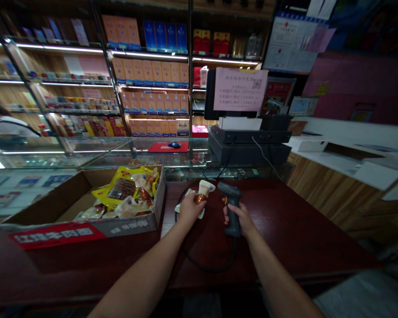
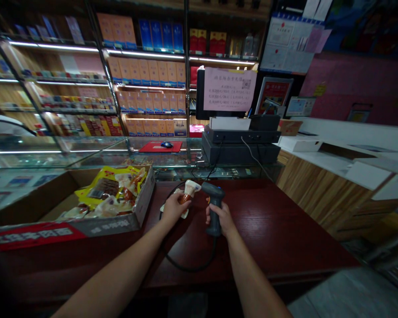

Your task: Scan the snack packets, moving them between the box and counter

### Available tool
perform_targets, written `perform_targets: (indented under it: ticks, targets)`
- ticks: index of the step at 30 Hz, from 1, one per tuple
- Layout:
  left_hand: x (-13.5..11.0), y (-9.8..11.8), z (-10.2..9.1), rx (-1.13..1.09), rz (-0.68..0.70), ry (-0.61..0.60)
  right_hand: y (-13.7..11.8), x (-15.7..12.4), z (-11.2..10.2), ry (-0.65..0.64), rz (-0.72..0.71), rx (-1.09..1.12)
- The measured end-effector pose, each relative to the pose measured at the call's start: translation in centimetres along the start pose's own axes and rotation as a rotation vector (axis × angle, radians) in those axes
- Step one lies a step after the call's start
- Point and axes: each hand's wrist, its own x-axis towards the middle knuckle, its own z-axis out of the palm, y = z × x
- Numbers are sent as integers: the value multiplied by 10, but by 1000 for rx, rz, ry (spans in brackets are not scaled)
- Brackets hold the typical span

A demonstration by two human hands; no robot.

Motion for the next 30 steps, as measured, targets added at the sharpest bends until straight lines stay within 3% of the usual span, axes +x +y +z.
perform_targets:
  ticks: [3, 18, 30]
  targets:
    - [4, -2, -6, 3, -28, 73, 1, 0, 0, 0, 6, -5]
    - [5, -5, -8, 127, -30, 52, 6, 1, -2, -22, 14, -24]
    - [4, 3, -17, 11, -18, 108, 5, 1, 4, -30, 34, -15]
